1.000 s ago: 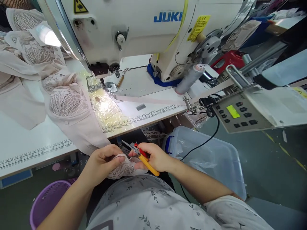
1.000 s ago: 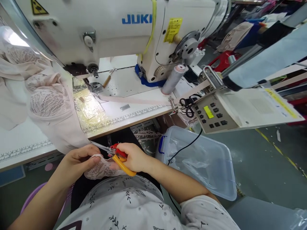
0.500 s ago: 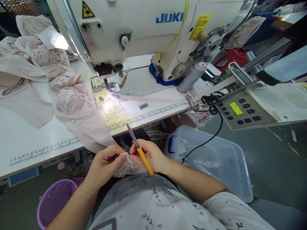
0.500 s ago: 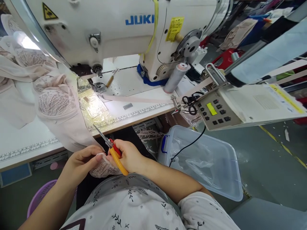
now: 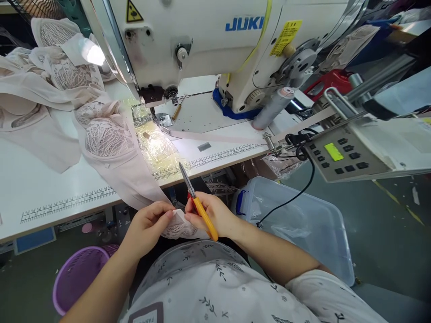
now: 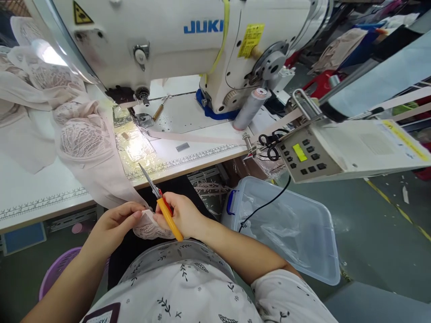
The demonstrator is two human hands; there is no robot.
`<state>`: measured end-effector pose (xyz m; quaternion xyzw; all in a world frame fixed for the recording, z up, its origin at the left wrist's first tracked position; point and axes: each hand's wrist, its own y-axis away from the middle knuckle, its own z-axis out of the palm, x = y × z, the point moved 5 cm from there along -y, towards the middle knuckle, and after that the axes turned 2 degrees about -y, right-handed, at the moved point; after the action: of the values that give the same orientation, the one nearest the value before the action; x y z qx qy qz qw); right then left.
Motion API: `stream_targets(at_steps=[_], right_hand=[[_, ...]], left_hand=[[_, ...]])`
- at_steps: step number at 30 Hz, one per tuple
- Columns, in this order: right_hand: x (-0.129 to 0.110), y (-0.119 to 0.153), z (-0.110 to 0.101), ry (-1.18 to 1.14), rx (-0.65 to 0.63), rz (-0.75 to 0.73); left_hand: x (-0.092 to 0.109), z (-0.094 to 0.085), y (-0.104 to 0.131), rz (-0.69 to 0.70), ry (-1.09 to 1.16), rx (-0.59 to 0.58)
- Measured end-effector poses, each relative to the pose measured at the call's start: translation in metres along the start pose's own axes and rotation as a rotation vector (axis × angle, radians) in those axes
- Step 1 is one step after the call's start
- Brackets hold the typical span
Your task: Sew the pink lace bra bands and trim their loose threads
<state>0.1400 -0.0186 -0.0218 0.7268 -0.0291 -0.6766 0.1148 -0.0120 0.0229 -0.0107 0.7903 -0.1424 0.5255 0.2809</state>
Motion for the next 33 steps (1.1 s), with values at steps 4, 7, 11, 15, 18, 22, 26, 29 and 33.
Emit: stream_targets(at_steps=[4,7,11,15,18,22,26,29,33], right_hand=[[-0.001,0.001,0.0,0.066,0.015,-0.04],[-0.004,0.002,0.0,0.141,0.008,-0.083],[-0.008,0.004,0.001,0.224,-0.013,-0.118],[-0.011,0.004,0.0,0.238,-0.026,-0.119],[-0.011,0.004,-0.001,0.249,-0.031,-0.113],[-0.01,0.003,-0.002,0.273,-0.024,-0.103],[-0.01,0.004,-0.001,0.297,-0.007,-0.11],[-0.009,0.004,-0.002,0.285,-0.011,-0.115],[0.005,0.0,-0.004,0.266,-0.055,-0.154]], left_hand=[[-0.001,0.003,0.0,0.005,0.055,-0.008],[-0.003,0.004,0.0,0.011,0.057,-0.015],[-0.003,0.006,0.001,0.049,0.056,-0.019],[-0.003,0.007,0.001,0.06,0.07,-0.022],[-0.004,0.006,0.001,0.065,0.059,-0.018],[-0.005,0.007,0.001,0.066,0.003,-0.054],[0.001,0.007,0.0,0.162,-0.116,0.015],[0.005,0.007,0.0,0.241,-0.169,0.081],[0.007,0.005,0.004,0.343,-0.177,0.088]])
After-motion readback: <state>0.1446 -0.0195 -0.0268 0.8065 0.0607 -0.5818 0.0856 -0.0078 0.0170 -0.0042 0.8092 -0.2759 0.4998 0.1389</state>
